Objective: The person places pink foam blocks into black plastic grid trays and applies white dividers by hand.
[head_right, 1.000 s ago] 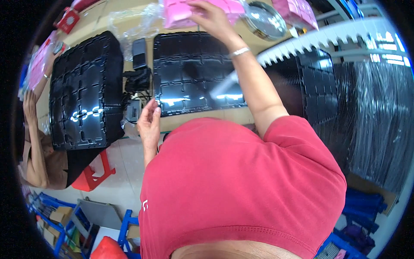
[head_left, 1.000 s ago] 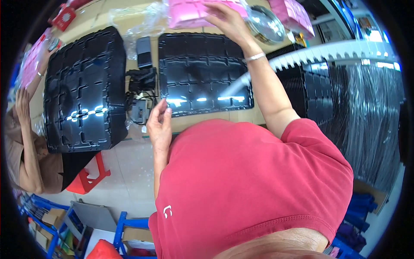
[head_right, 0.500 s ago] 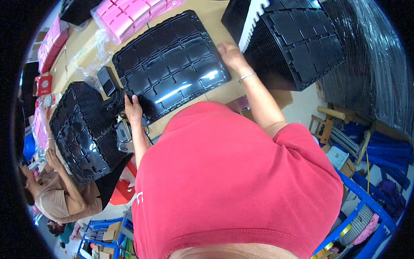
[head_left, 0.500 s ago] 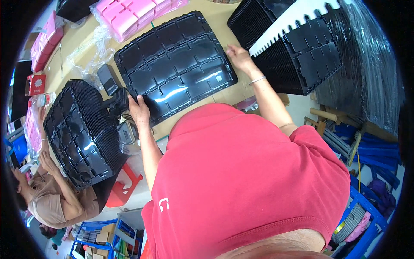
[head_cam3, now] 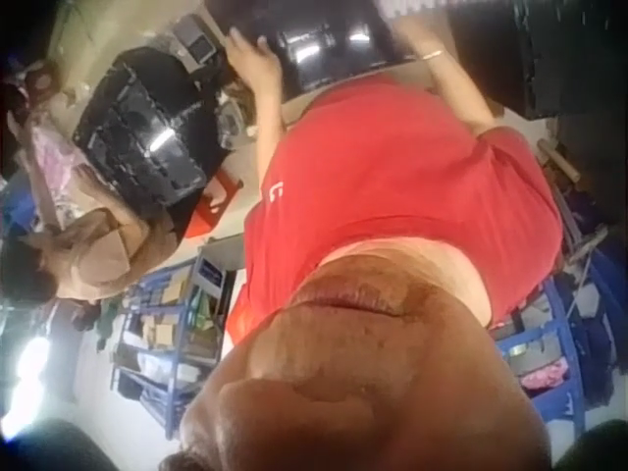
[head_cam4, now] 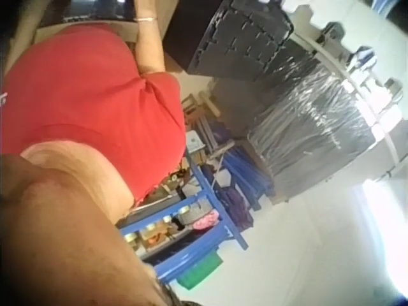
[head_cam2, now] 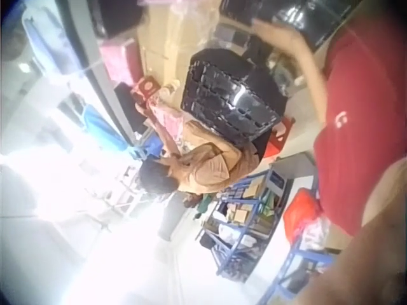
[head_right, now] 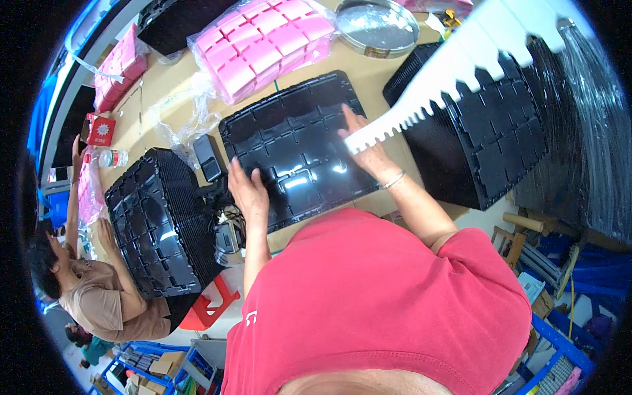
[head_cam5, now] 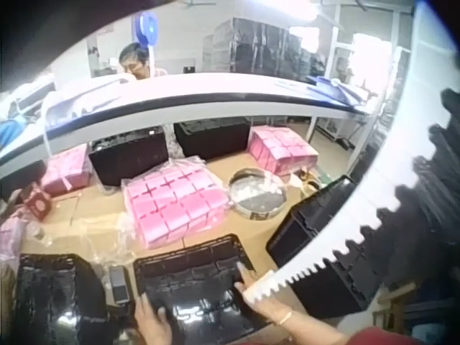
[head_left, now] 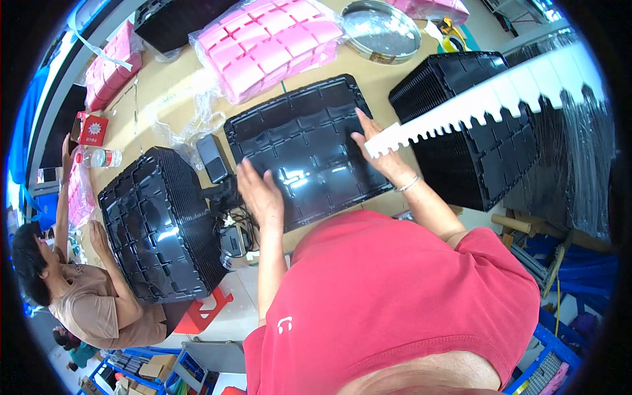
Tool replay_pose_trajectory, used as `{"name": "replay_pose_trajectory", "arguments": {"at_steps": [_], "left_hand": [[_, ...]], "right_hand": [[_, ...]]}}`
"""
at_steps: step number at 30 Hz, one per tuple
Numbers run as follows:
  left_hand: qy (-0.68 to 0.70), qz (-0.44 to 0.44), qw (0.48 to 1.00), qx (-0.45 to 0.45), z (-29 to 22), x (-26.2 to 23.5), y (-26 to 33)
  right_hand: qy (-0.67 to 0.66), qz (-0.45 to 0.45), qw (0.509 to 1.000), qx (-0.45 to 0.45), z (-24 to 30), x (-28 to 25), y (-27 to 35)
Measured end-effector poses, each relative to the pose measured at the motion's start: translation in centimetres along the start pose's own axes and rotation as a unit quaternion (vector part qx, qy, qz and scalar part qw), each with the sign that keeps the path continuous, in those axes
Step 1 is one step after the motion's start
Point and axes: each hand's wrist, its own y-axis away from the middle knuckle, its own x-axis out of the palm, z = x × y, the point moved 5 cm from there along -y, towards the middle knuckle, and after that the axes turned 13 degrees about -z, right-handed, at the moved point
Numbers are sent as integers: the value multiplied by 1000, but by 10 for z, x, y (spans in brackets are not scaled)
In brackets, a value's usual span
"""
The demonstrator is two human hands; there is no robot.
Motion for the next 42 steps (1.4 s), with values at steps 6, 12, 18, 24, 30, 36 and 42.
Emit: {"name": "replay_pose_trajectory", "arguments": {"at_steps": [6, 12, 18, 24, 30, 36, 42], "left_hand": [[86, -55, 995, -4, -16, 49, -118], [51, 4, 997, -65, 7, 101, -197], [74, 75, 993, -56, 64, 128, -230], [100, 131, 979, -117, 133, 142, -246], [113, 158, 971, -137, 101, 116, -241], [-108, -56, 987, 103, 12, 50, -219], [-38, -39, 977, 208, 6, 64, -220]], "right_hand": [[-299, -252, 916, 90, -7, 34, -118], [-275, -203, 919, 195, -77, 44, -246], [-279, -101, 909, 293, -94, 78, -263], [-285, -67, 937, 191, -66, 96, -233], [-164, -211, 953, 146, -56, 70, -222], [8, -272, 940, -207, -8, 33, -223], [130, -112, 935, -310, 7, 66, -228]]}}
